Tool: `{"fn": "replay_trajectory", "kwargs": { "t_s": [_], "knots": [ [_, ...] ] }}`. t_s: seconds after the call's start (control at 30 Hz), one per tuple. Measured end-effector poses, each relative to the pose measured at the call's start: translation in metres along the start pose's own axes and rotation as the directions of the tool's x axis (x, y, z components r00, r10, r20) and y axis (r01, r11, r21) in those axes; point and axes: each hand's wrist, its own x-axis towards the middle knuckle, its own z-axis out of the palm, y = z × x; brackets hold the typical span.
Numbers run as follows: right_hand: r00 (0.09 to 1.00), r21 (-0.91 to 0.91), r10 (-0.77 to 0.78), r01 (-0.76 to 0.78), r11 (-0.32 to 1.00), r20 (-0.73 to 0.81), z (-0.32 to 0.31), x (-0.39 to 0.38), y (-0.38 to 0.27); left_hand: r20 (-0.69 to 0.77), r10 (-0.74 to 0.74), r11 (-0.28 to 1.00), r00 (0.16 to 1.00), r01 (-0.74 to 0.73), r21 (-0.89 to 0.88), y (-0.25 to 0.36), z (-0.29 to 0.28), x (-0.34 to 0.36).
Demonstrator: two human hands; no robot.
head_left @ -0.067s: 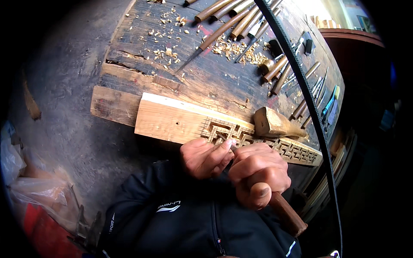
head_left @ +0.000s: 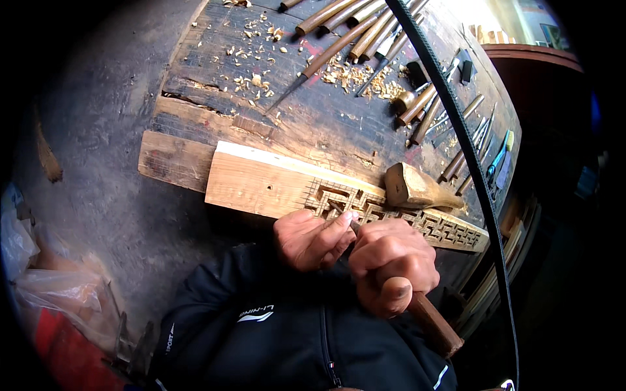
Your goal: The person carves a geometric pattern into a block of wood. Using a chisel, the person pushes the blade through pre-drawn lines to remove material and create depth, clearing away wood shavings as they work.
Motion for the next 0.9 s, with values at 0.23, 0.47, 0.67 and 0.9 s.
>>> {"fn": "replay_trajectory", "kwargs": {
  "t_s": [0.23,0.47,0.67,0.9],
  "knots": [
    [0.99,-0.16,-0.141,0.144,0.977,0.025,-0.002,-0.025,-0.017,0.047,0.057,0.998,0.997,-0.058,0.003,0.0,-0.001,0.001],
    [0.996,0.17,-0.024,0.009,0.985,0.081,-0.023,-0.01,-0.012,0.039,0.046,0.999,0.998,-0.047,0.015,0.0,0.001,-0.003],
    [0.983,0.252,-0.017,-0.03,0.967,0.182,-0.027,-0.004,-0.002,-0.024,0.045,0.999,0.999,-0.044,0.022,-0.001,0.002,-0.004],
    [0.965,0.133,-0.058,0.024,0.991,0.256,-0.005,0.004,0.003,-0.052,0.034,0.999,0.998,-0.033,0.012,-0.001,0.0,-0.011]
  ]
}}
